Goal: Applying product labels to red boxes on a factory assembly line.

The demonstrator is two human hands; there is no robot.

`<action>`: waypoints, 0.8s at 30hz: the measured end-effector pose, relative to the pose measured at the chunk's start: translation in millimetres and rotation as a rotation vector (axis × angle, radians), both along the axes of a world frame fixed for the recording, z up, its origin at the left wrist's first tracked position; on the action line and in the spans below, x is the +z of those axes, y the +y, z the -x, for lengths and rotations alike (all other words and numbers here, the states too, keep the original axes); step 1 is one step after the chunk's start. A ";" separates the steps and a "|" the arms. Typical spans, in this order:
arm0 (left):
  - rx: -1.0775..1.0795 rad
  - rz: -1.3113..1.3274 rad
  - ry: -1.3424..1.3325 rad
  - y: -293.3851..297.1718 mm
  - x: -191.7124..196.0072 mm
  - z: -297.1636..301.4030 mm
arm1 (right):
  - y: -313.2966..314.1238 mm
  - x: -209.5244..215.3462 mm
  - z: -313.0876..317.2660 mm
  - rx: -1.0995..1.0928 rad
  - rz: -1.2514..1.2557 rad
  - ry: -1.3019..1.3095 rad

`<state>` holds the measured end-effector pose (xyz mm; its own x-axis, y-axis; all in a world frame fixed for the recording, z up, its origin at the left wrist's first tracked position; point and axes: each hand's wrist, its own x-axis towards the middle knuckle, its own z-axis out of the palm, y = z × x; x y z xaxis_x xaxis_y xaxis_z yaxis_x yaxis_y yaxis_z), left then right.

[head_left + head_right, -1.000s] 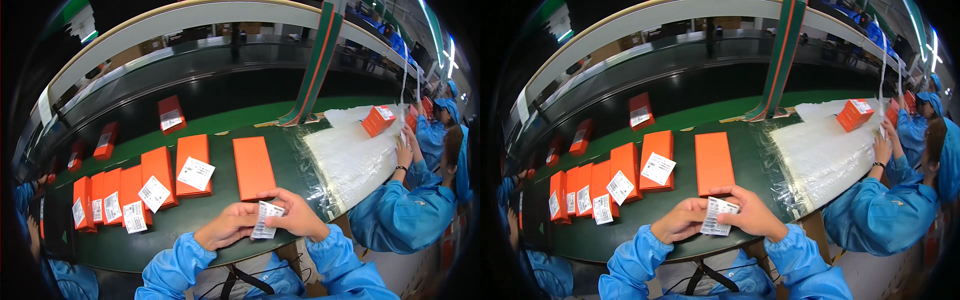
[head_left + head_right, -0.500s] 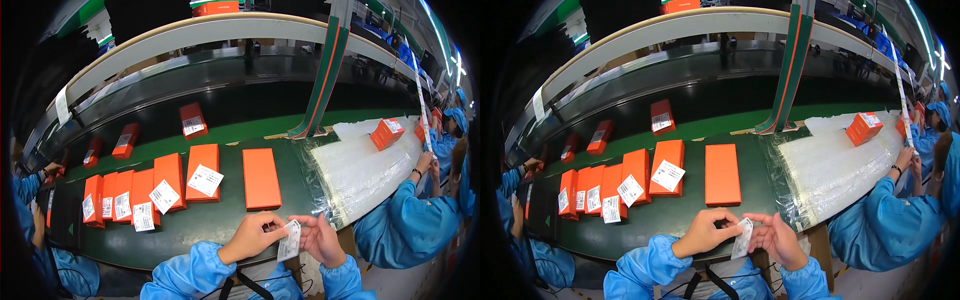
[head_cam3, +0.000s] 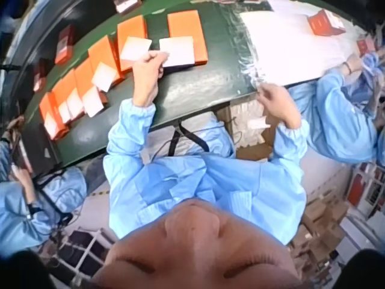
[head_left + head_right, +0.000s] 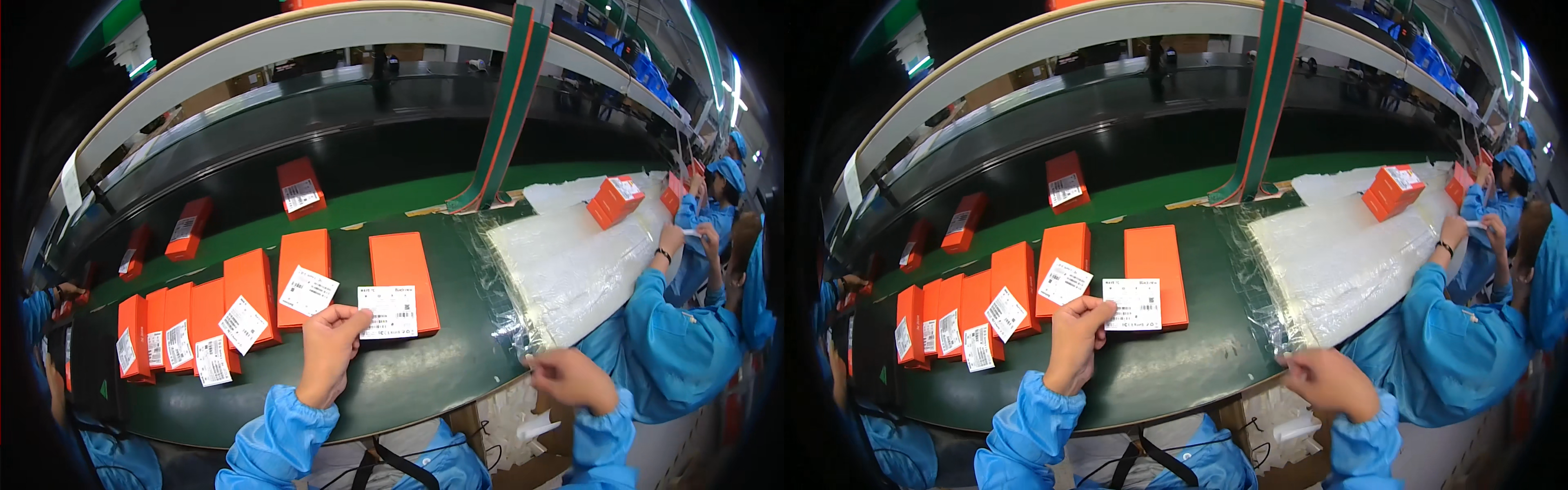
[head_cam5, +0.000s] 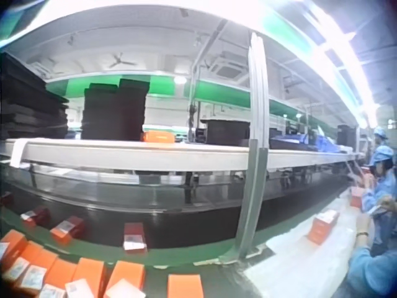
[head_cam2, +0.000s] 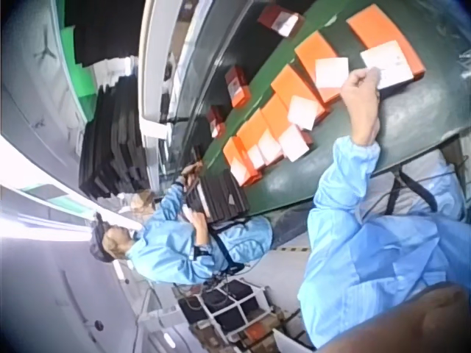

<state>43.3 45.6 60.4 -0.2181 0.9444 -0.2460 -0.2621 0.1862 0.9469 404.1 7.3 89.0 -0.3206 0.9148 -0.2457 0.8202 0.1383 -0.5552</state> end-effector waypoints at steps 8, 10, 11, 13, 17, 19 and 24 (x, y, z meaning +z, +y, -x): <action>0.057 0.035 -0.011 21.0 -13.2 -36.8 | 117.2 -77.4 131.8 -0.165 -0.030 0.985; 0.078 0.053 -0.003 20.7 -16.6 -36.7 | 121.1 -81.2 134.4 -0.181 0.018 1.026; 0.080 0.042 -0.005 20.9 -14.2 -37.6 | 120.7 -79.4 132.5 -0.183 0.026 1.003; 0.092 0.049 0.005 20.3 -15.6 -36.5 | 117.6 -80.7 132.6 -0.178 0.055 0.983; 0.084 0.069 0.046 24.4 -16.2 -38.0 | 114.4 -82.5 129.1 -0.180 0.059 0.992; 0.085 0.067 0.065 24.9 -15.0 -36.1 | 115.5 -83.7 131.3 -0.174 0.065 1.008; 0.063 0.062 0.072 27.6 -12.8 -37.1 | 117.8 -84.9 128.6 -0.171 0.076 1.021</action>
